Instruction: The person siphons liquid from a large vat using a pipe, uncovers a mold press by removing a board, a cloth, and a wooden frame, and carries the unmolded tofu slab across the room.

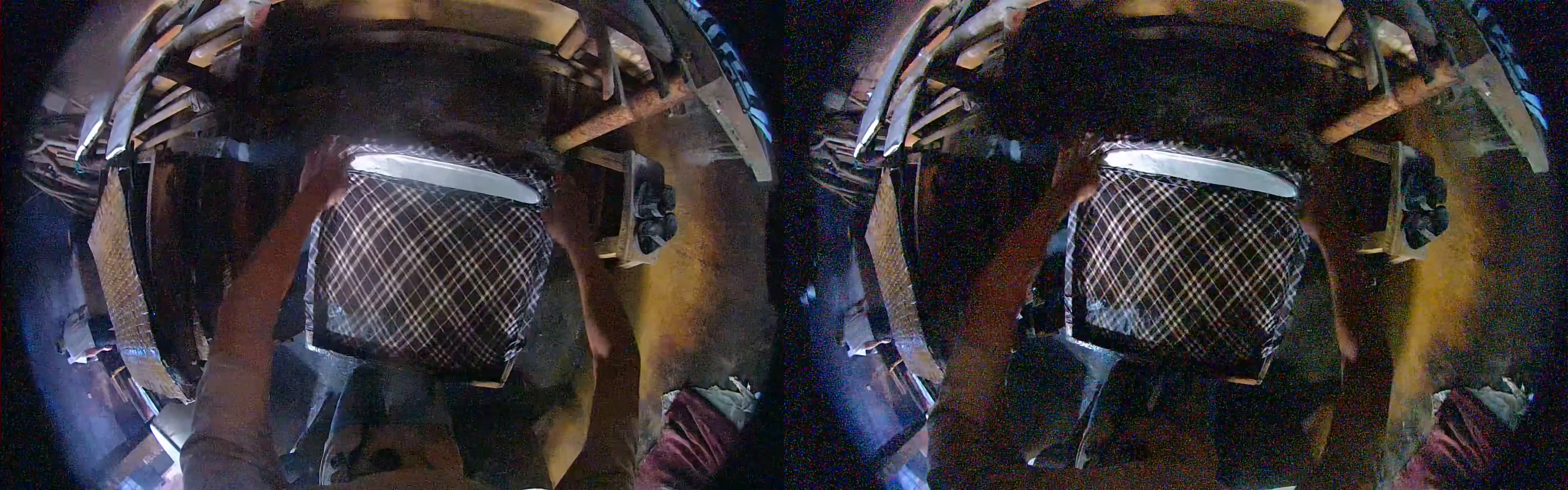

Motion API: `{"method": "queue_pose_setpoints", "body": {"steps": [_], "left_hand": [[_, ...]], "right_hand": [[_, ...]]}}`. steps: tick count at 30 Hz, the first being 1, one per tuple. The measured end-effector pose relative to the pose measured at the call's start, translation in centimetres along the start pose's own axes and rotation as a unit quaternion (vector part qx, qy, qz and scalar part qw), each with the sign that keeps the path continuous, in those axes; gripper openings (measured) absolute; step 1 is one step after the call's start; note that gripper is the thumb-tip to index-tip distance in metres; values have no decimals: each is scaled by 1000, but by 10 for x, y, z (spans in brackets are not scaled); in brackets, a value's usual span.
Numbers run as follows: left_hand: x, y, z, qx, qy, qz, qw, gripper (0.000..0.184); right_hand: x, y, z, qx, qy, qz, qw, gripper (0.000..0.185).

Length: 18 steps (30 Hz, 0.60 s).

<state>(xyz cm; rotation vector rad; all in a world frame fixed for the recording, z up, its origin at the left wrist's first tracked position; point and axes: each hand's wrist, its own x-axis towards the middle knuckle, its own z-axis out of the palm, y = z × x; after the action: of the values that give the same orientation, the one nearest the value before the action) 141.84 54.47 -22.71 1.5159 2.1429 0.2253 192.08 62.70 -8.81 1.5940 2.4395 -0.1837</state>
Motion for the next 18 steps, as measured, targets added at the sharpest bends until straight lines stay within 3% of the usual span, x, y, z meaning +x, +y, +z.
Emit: {"method": "queue_pose_setpoints", "body": {"steps": [1, 2, 3, 6, 9, 11, 12, 14, 15, 16, 18], "left_hand": [[-33, 26, -8, 231, 2, 63, 971, 64], [-55, 41, -15, 449, 4, 122, 885, 69], [-62, 42, -18, 448, 4, 121, 886, 69], [-76, 49, -28, 403, -50, 92, 909, 73], [-90, 56, -42, 386, -10, 146, 911, 74], [-102, 50, -50, 288, -47, 131, 947, 71], [-110, 39, -46, 288, -43, 135, 947, 71], [-132, -16, -9, 99, -162, 242, 952, 64], [-166, -5, -16, 62, -189, 225, 954, 59], [-200, 8, -25, 25, -215, 206, 954, 54], [-271, 17, -32, -52, -256, 174, 950, 48]], "right_hand": [[-10, -7, 5, 2, -15, -2, 1000, 55], [-17, -13, 10, 2, -29, -4, 1000, 55], [-24, -17, 14, 2, -43, -5, 999, 55], [-50, -14, 48, 1, -70, -2, 998, 56], [-75, 25, 135, 183, 15, -18, 983, 56], [-87, 25, 136, 136, 103, -166, 971, 55], [-92, 25, 138, 134, 108, -163, 972, 55], [-97, 14, 135, 206, 43, -81, 974, 56], [-98, 10, 139, 228, 22, -53, 972, 57], [-90, 4, 162, 420, -5, 8, 907, 62], [-82, -8, 168, 595, -29, 66, 801, 66]]}}
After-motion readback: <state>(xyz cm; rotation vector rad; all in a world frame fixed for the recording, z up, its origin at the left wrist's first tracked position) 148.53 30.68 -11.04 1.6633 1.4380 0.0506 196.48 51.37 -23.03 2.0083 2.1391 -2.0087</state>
